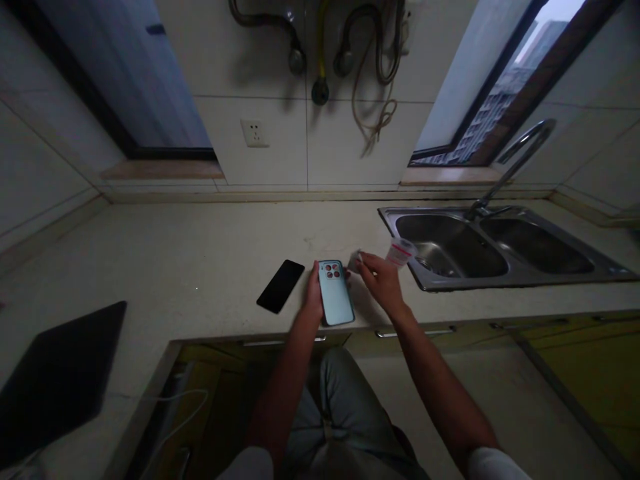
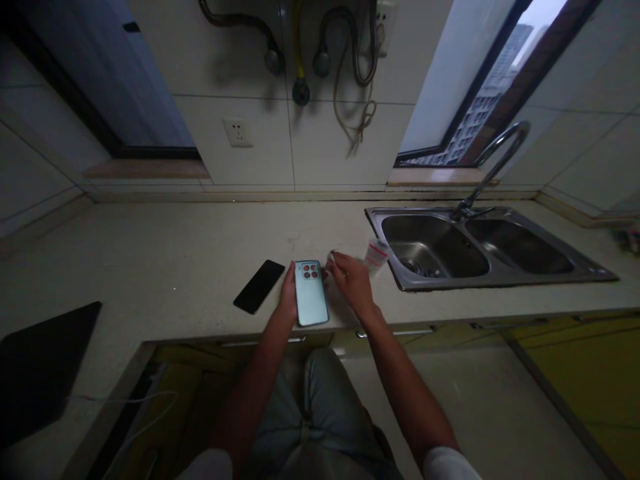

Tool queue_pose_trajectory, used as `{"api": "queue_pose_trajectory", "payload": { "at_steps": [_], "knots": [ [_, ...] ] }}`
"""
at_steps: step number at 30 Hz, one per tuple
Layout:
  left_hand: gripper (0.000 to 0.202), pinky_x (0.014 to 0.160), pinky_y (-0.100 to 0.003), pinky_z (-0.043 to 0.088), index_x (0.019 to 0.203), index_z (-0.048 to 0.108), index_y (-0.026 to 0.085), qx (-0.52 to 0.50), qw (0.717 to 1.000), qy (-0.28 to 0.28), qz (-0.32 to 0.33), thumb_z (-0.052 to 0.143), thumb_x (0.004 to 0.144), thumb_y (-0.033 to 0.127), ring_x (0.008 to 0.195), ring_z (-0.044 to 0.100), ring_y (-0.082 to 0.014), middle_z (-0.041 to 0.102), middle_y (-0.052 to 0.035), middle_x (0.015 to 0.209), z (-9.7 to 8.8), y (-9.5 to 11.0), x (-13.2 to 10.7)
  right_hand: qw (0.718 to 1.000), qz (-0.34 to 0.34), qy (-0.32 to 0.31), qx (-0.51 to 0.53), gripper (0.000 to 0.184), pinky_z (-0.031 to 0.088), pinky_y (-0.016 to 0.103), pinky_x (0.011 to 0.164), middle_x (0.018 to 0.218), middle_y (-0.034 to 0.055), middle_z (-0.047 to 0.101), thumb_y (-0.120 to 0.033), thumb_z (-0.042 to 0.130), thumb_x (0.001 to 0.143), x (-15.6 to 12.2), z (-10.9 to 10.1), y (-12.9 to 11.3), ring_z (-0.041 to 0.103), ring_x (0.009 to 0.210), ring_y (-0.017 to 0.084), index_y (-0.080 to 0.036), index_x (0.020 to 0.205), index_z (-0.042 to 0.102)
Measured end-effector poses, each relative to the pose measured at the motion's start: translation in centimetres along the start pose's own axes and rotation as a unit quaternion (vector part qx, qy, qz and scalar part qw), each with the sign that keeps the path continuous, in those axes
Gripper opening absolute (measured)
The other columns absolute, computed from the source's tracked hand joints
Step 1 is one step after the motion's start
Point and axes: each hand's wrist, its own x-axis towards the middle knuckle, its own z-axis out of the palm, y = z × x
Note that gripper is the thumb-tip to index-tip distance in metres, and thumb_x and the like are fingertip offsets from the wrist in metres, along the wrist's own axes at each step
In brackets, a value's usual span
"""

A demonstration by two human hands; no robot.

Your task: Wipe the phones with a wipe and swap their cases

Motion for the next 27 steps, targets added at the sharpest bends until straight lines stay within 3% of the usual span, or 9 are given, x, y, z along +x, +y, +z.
{"api": "queue_pose_trajectory", "payload": {
  "at_steps": [2, 5, 9, 16, 21, 24, 27],
  "knots": [
    [0.056, 0.088, -0.041, 0.055, 0.111, 0.069, 0.012, 0.007, 1.0, 0.01, 0.012, 0.048, 0.091, 0.06, 0.091, 0.072, -0.028, 0.075, -0.0139, 0.093, 0.3, -0.6, 0.4, 0.994, -0.052, -0.055, -0.073, 0.03, 0.051, 0.04, 0.098, 0.128, 0.01, 0.068, -0.034, 0.051, 0.095, 0.3, 1.6, -0.1, 0.064, 0.117, 0.026, -0.02, 0.11, 0.073],
    [0.054, 0.094, -0.041, 0.052, 0.119, 0.066, 0.015, 0.012, 0.999, 0.029, 0.031, 0.043, 0.094, 0.057, 0.1, 0.07, -0.0272, 0.075, -0.0123, 0.1, 0.6, -1.2, 0.8, 0.972, -0.102, -0.16, -0.136, 0.036, 0.047, 0.042, 0.108, 0.141, 0.0118, 0.059, -0.027, 0.047, 0.097, 0.1, 4.2, -0.6, 0.054, 0.131, 0.025, -0.019, 0.126, 0.066],
    [0.061, 0.096, -0.042, 0.052, 0.125, 0.062, 0.015, 0.006, 0.999, 0.023, 0.029, 0.039, 0.093, 0.062, 0.106, 0.068, -0.0275, 0.073, -0.0141, 0.108, 0.8, -1.0, 0.6, 0.958, -0.137, -0.193, -0.16, 0.042, 0.038, 0.051, 0.115, 0.146, 0.015, 0.053, -0.027, 0.042, 0.1, -1.2, 6.0, -0.8, 0.043, 0.141, 0.027, -0.015, 0.137, 0.057],
    [0.069, 0.083, -0.043, 0.057, 0.12, 0.061, 0.016, -0.009, 0.999, 0.01, 0.03, 0.041, 0.088, 0.073, 0.1, 0.07, -0.0281, 0.072, -0.0152, 0.106, 0.5, -0.1, -0.2, 0.923, -0.222, -0.264, -0.17, 0.042, 0.042, 0.049, 0.114, 0.134, 0.0189, 0.061, -0.039, 0.045, 0.101, -5.2, 3.7, -1.4, 0.047, 0.138, 0.029, -0.012, 0.129, 0.061],
    [0.073, 0.075, -0.041, 0.058, 0.116, 0.063, 0.013, -0.002, 1.0, -0.005, 0.017, 0.032, 0.09, 0.074, 0.087, 0.071, -0.0266, 0.072, -0.0158, 0.103, 0.2, 0.2, -0.5, 0.904, -0.262, -0.275, -0.199, 0.06, 0.038, 0.053, 0.116, 0.135, 0.0242, 0.059, -0.052, 0.054, 0.094, -8.3, 2.6, -2.2, 0.041, 0.141, 0.035, -0.004, 0.13, 0.059],
    [0.075, 0.075, -0.04, 0.058, 0.114, 0.064, 0.012, 0.009, 1.0, -0.016, 0.009, 0.03, 0.09, 0.075, 0.084, 0.071, -0.0265, 0.073, -0.0161, 0.102, 0.1, -0.2, -0.4, 0.905, -0.247, -0.264, -0.225, 0.065, 0.033, 0.056, 0.117, 0.14, 0.0267, 0.054, -0.053, 0.055, 0.094, -8.0, 3.2, -2.0, 0.038, 0.142, 0.037, -0.003, 0.135, 0.054],
    [0.073, 0.086, -0.042, 0.056, 0.116, 0.065, 0.013, 0.015, 1.0, -0.022, 0.008, 0.033, 0.09, 0.073, 0.096, 0.07, -0.0284, 0.073, -0.0165, 0.102, 0.3, -0.9, 0.1, 0.92, -0.202, -0.23, -0.244, 0.074, 0.033, 0.061, 0.115, 0.148, 0.0321, 0.042, -0.055, 0.052, 0.094, -5.8, 4.4, -1.5, 0.033, 0.144, 0.041, 0.001, 0.142, 0.045]
  ]
}}
